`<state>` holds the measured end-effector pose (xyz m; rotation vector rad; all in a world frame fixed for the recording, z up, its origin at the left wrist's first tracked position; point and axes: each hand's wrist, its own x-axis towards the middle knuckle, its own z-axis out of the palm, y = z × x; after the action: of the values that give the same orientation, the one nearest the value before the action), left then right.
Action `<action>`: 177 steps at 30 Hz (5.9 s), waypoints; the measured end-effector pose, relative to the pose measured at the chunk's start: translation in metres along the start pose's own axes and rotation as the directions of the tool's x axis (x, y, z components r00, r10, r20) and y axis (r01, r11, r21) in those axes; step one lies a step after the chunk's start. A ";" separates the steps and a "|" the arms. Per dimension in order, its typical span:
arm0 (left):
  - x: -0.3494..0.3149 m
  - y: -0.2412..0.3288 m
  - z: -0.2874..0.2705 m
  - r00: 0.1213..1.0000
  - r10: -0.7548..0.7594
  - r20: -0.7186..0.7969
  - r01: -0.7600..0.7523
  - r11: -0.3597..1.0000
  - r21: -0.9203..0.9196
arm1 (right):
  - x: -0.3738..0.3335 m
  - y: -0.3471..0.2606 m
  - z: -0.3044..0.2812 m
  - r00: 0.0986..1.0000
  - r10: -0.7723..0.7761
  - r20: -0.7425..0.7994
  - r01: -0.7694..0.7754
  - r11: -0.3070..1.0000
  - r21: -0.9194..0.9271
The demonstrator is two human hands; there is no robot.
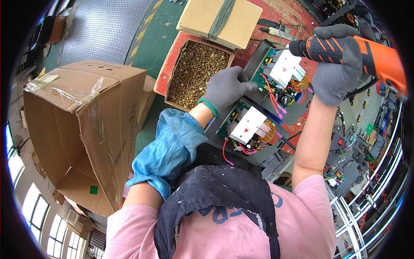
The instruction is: Assembling the internal components and external casing of a MIG-200 welding machine.
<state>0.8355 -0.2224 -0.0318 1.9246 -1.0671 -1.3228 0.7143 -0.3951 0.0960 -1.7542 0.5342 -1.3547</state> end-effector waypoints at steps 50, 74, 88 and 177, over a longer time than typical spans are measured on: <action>0.016 0.012 -0.002 0.989 0.005 -0.147 -0.095 0.788 -0.608 | -0.012 -0.016 0.020 0.973 0.225 0.042 -0.228 0.933 0.278; 0.017 0.009 0.001 0.930 0.174 -0.325 -0.273 0.917 -0.290 | -0.014 -0.023 0.014 0.973 0.226 0.047 -0.229 0.916 0.330; 0.019 0.004 0.006 0.936 0.147 -0.321 -0.298 0.817 -0.494 | -0.008 -0.015 0.011 0.981 0.172 0.090 -0.191 0.939 0.286; 0.034 0.008 0.034 0.958 -0.230 0.173 0.270 0.925 -0.268 | -0.020 0.015 0.002 0.990 0.015 -0.143 -0.022 0.999 -0.050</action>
<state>0.8078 -0.2557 -0.0536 1.8099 -0.6553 -1.6734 0.7120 -0.3880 0.0726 -1.6975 0.6671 -1.4723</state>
